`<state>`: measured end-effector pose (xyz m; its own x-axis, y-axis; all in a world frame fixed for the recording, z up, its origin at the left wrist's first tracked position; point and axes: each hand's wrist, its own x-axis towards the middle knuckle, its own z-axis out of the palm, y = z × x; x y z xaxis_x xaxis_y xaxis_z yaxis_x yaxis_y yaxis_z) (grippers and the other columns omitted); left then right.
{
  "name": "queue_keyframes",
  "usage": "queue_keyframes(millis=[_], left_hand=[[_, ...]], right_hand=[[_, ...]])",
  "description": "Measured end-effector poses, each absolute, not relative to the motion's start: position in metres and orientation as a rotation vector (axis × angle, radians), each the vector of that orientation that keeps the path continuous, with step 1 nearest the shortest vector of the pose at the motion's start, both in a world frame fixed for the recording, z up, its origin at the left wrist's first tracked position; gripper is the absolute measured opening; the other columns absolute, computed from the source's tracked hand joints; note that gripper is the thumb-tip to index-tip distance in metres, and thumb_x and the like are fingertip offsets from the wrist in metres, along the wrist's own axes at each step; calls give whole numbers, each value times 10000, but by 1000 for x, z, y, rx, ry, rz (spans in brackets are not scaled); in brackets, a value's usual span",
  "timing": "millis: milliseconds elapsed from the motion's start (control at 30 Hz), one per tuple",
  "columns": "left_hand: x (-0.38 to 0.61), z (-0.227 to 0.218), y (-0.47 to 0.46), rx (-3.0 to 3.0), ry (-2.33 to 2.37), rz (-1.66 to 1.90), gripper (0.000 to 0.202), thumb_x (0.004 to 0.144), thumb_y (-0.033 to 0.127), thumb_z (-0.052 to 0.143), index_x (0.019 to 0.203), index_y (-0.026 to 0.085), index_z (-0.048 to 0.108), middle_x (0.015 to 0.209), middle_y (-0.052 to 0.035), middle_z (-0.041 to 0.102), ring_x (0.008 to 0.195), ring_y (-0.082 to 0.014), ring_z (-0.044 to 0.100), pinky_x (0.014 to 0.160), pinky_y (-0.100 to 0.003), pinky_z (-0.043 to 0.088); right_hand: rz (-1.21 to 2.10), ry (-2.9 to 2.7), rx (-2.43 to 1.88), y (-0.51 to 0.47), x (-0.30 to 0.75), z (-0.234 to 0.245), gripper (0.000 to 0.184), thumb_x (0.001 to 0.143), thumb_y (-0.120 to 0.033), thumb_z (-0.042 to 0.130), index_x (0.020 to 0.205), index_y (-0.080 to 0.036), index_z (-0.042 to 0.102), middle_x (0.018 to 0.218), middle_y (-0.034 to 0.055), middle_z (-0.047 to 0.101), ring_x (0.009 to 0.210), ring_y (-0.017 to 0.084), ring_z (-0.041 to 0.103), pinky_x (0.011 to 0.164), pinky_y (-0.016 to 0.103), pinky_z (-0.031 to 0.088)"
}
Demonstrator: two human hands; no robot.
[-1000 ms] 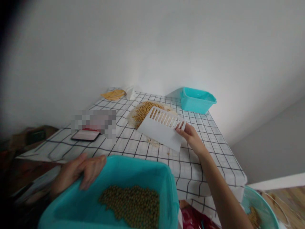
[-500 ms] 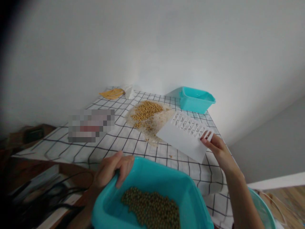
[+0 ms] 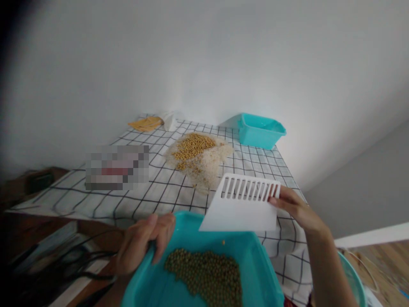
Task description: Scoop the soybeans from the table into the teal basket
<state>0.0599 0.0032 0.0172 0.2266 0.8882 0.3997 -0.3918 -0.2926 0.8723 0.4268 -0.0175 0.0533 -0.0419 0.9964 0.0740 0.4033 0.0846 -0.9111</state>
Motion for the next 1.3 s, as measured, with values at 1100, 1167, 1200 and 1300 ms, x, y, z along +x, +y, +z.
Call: queue_keyframes(millis=[1100,1167,1200,1300], left_hand=[[-40,26,36,1378,502,1183,697,1068,369,298,443,208,560,426,-25,484,482,-175,451,595,-352,400],[-39,27,36,1386,497,1184,697,1067,371,296,444,207,560,425,-28,488,484,-176,457,596,-350,406],[-38,27,36,1389,497,1190,698,1066,373,298,440,207,558,421,-29,484,483,-177,456,593,-348,408],[-37,29,36,1389,516,1207,698,1063,372,307,431,206,553,412,-28,471,479,-176,448,583,-344,406]], right_hand=[[937,-1538,-1364,42,350,65,232,865,-468,699,939,-252,739,1000,52,757,1011,302,670,957,436,504],[949,-1558,-1363,43,348,65,261,873,-468,692,1004,-248,742,1069,59,759,1051,306,667,975,439,501],[960,-1572,-1356,43,347,65,283,876,-467,689,1045,-246,742,1110,63,756,1080,309,663,990,442,496],[995,-1613,-1327,44,343,65,321,874,-451,691,1113,-244,746,1170,71,750,1147,319,647,1029,452,484]])
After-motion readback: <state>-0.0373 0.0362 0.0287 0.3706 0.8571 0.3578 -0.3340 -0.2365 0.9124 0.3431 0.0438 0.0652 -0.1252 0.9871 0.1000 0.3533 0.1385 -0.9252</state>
